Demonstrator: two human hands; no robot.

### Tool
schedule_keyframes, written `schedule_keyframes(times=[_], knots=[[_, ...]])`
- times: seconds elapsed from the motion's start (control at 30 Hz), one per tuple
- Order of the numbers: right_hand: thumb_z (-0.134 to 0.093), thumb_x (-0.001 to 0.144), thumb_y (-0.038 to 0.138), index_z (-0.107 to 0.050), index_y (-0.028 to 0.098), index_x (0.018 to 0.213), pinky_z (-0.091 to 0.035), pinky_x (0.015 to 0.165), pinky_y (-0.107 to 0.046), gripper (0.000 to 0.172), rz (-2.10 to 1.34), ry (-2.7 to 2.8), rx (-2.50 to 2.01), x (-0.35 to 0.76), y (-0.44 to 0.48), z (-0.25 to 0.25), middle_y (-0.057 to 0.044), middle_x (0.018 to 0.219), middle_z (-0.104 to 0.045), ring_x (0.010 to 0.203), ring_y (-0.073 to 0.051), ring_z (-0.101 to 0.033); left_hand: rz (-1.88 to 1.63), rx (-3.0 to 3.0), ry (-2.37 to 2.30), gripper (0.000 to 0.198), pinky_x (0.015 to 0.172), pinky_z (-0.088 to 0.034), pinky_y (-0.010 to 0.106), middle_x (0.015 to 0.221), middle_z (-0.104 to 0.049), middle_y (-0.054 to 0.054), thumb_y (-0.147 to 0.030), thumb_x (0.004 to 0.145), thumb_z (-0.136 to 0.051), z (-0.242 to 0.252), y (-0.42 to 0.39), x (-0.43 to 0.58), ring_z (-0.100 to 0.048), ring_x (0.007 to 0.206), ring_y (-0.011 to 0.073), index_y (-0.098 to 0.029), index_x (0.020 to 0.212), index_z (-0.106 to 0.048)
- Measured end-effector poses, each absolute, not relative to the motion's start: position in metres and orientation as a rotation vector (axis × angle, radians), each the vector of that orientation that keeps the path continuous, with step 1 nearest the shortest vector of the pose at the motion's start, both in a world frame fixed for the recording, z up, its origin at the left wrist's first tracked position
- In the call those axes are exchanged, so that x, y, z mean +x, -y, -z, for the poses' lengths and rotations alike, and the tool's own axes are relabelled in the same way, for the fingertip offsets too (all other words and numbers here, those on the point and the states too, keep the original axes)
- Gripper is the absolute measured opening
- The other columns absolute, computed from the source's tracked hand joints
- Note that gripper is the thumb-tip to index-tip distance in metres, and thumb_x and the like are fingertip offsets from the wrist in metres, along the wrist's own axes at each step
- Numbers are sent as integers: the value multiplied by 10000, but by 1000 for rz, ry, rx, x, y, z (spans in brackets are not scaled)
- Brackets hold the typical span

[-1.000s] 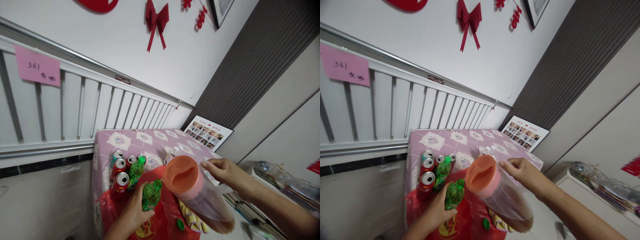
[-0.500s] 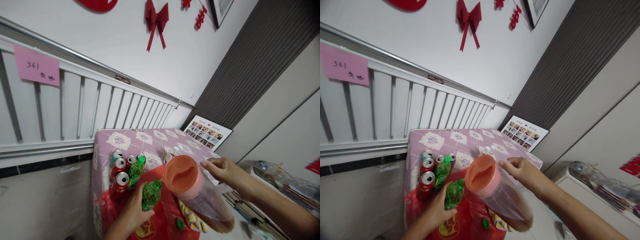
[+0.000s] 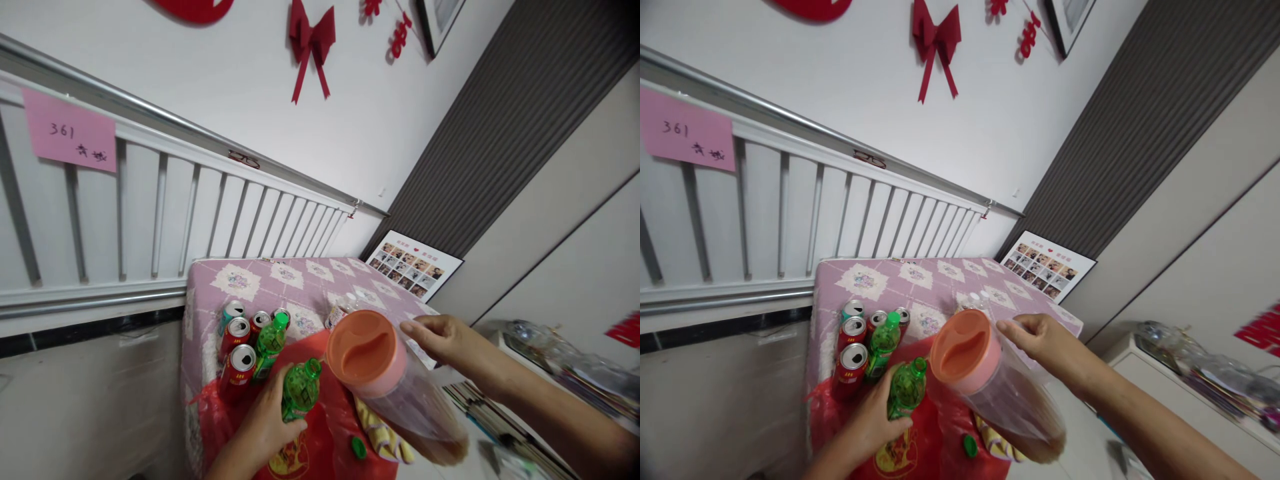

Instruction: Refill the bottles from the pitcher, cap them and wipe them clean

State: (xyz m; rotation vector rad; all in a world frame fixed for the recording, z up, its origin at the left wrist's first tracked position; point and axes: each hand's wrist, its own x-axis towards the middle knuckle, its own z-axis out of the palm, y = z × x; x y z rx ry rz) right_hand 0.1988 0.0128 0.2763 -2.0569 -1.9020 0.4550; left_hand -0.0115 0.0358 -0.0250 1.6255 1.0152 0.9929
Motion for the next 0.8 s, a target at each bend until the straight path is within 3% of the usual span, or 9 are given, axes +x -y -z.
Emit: schedule_keyframes(times=[0.47,0.8], knots=[[-474,706,868,-352,235,561,-321,478,-266,660,-456,1901,-2042,197,-11,-278,55,548,-277,532,-118,-281,-1003,1643,-1017,883,1137,-383,417,1441,-528,166,-112,625,-677,23,-35,-11,-519,1316,287,-146,1447,-356],[-493,696,861,-334,236,556,-270,473,-261,660,-449,1886,-2049,194,-11,-278,61,554,-259,526,-110,-250,-1002,1639,-1009,892,1143,-378,418,1453,-517,171,-108,622,-682,24,-35,-11,-511,1328,286,-144,1449,-350]])
